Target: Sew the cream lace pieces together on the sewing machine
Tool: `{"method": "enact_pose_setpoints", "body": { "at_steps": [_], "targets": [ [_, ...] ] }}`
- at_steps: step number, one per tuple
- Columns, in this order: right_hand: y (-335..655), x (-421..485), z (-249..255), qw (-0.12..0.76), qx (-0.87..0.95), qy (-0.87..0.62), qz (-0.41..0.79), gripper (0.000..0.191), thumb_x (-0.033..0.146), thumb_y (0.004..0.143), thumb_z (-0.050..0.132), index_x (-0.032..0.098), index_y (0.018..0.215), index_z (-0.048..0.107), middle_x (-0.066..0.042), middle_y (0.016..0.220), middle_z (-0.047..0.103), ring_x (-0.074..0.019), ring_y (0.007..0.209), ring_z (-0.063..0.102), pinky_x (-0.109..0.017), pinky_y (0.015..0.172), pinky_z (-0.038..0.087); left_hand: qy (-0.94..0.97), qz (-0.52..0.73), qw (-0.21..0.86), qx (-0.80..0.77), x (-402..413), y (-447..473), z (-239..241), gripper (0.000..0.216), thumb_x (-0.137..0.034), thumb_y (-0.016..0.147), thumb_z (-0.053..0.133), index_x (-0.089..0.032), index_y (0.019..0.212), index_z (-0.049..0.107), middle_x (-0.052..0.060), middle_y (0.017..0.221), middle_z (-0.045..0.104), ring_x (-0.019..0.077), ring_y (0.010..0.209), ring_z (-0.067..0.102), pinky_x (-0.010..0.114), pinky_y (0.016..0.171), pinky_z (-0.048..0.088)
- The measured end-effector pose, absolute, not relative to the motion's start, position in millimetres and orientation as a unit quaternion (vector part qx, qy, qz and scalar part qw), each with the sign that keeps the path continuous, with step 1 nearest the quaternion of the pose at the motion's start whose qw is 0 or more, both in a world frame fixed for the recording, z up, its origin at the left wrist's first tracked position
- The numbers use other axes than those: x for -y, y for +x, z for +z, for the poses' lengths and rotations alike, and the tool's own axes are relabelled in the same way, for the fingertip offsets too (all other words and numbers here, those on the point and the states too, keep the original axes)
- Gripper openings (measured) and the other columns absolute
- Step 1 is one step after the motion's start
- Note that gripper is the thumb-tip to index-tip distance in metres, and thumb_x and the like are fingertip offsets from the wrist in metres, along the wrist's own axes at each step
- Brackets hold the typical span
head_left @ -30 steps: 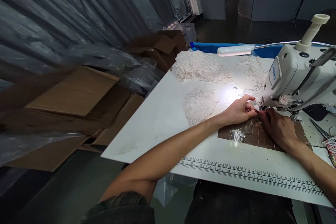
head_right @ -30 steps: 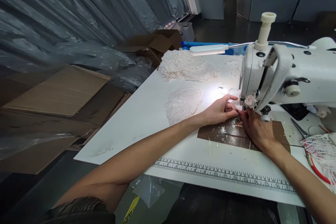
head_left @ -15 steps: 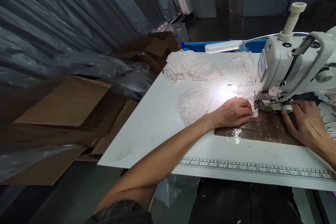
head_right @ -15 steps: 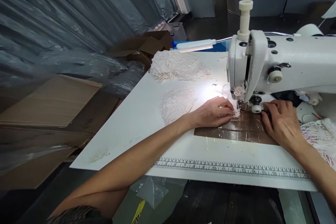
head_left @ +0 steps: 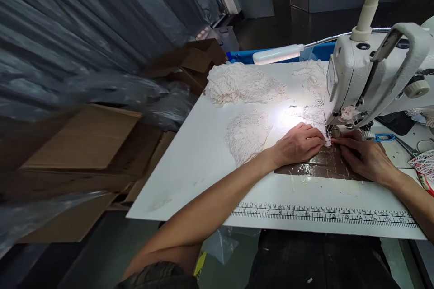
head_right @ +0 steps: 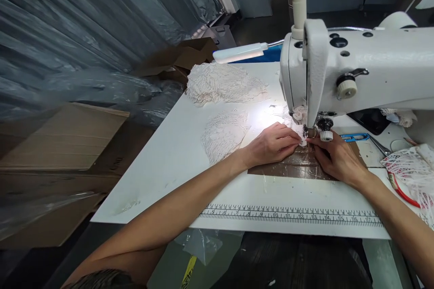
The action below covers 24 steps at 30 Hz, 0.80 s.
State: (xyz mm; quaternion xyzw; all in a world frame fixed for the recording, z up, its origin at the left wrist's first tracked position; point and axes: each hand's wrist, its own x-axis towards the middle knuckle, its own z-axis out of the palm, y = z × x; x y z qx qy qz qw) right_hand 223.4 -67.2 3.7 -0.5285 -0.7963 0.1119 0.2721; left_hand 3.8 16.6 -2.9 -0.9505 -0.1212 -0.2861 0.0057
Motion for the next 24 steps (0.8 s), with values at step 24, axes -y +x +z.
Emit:
{"method": "enact_pose_setpoints", "body": {
  "at_steps": [24],
  "targets": [
    [214, 75, 2, 0.21, 0.851, -0.48, -0.023, 0.036, 0.026, 0.097, 0.042, 0.015, 0.117, 0.07, -0.016, 0.099, 0.061, -0.0247, 0.084, 0.059, -0.038, 0.066, 0.055, -0.977, -0.161, 0.092, 0.105, -6, 0, 13, 0.027, -0.023, 0.098, 0.041, -0.015, 0.09, 0.065, 0.007, 0.102, 0.068, 0.0163, 0.077, 0.056, 0.034, 0.08, 0.04]
  ]
}}
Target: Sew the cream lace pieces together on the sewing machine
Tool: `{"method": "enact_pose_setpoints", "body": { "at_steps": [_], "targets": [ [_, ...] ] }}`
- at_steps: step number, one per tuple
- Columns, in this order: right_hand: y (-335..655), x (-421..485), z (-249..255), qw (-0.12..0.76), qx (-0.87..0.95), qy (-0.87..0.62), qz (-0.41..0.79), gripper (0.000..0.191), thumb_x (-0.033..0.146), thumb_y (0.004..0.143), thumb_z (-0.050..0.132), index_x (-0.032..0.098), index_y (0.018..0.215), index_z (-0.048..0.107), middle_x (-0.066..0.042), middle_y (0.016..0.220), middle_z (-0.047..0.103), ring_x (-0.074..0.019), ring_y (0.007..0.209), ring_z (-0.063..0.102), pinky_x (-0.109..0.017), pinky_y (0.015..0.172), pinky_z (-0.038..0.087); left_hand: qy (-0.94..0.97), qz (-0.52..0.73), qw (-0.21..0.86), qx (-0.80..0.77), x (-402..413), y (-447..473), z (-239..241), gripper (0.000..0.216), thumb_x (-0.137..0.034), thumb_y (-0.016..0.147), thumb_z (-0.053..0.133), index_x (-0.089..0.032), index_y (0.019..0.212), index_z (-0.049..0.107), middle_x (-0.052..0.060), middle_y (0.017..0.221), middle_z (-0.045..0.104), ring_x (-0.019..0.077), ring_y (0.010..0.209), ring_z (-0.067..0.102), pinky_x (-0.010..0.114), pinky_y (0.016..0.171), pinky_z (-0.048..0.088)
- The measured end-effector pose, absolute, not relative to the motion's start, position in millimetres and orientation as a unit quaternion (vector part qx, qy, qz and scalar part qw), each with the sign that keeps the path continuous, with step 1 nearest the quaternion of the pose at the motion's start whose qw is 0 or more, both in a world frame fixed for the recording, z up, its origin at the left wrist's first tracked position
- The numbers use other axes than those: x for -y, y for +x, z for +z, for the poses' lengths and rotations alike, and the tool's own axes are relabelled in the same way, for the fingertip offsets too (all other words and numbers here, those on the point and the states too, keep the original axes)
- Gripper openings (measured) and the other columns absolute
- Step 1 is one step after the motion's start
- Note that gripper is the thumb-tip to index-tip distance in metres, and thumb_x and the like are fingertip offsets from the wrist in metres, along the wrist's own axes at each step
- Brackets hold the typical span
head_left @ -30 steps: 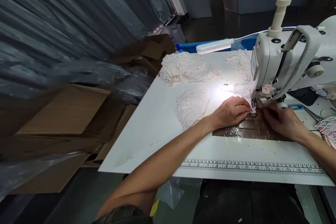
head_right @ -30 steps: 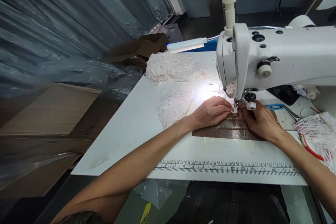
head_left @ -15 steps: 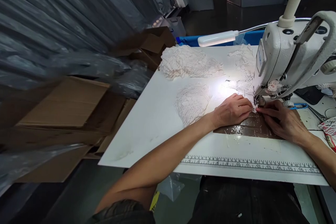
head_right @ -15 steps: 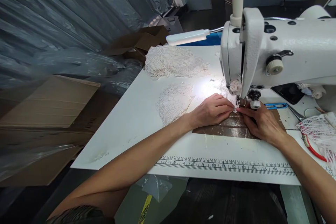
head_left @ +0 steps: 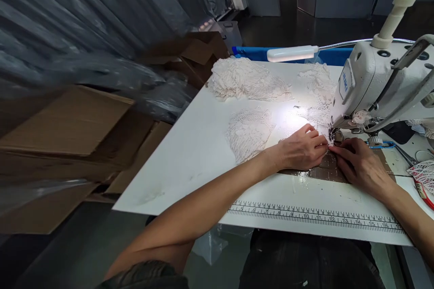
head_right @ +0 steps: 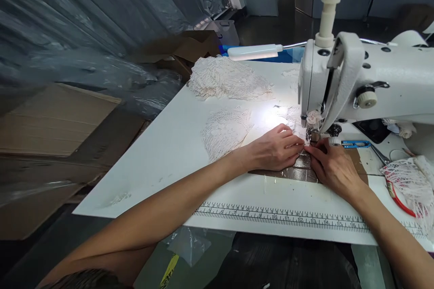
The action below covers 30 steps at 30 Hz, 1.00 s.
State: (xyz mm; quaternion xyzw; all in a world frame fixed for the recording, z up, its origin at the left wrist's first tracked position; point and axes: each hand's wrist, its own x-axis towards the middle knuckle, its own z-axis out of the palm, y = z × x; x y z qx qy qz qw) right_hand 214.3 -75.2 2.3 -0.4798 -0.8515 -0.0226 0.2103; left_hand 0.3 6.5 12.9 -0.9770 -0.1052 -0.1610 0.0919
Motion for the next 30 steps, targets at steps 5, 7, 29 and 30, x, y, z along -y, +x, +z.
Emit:
{"method": "enact_pose_setpoints", "body": {
  "at_steps": [5, 7, 29, 30],
  "targets": [
    [210, 75, 5, 0.194, 0.852, -0.484, -0.036, 0.037, 0.026, 0.097, 0.038, 0.014, 0.115, 0.069, -0.016, 0.097, 0.06, -0.0224, 0.076, 0.058, -0.034, 0.057, 0.052, -0.975, -0.168, 0.088, 0.117, -5, 0, 12, 0.03, -0.027, 0.098, 0.04, -0.015, 0.09, 0.066, 0.006, 0.098, 0.068, 0.0166, 0.076, 0.057, 0.036, 0.082, 0.042],
    [208, 75, 5, 0.191, 0.849, -0.491, -0.04, 0.036, 0.025, 0.097, 0.038, 0.016, 0.114, 0.068, -0.015, 0.097, 0.059, -0.0214, 0.074, 0.057, -0.032, 0.056, 0.051, -0.975, -0.17, 0.077, 0.12, -5, -1, 12, 0.03, -0.028, 0.098, 0.04, -0.015, 0.092, 0.066, 0.006, 0.101, 0.069, 0.0166, 0.077, 0.058, 0.038, 0.086, 0.043],
    [217, 73, 14, 0.203, 0.813, -0.545, 0.036, 0.037, 0.036, 0.098, 0.034, 0.018, 0.116, 0.061, -0.014, 0.099, 0.062, -0.0222, 0.072, 0.062, -0.034, 0.057, 0.052, -0.975, -0.11, 0.002, 0.191, -9, -4, 13, 0.042, -0.039, 0.095, 0.042, -0.012, 0.122, 0.059, 0.012, 0.13, 0.058, 0.0223, 0.093, 0.055, 0.038, 0.077, 0.037],
    [222, 72, 17, 0.218, 0.807, -0.545, 0.061, 0.038, 0.039, 0.099, 0.034, 0.019, 0.113, 0.063, -0.013, 0.097, 0.064, -0.0234, 0.075, 0.064, -0.035, 0.06, 0.054, -0.975, -0.109, 0.004, 0.193, -10, -4, 13, 0.042, -0.039, 0.095, 0.043, -0.012, 0.122, 0.058, 0.013, 0.129, 0.058, 0.022, 0.092, 0.055, 0.038, 0.076, 0.037]
  ]
}}
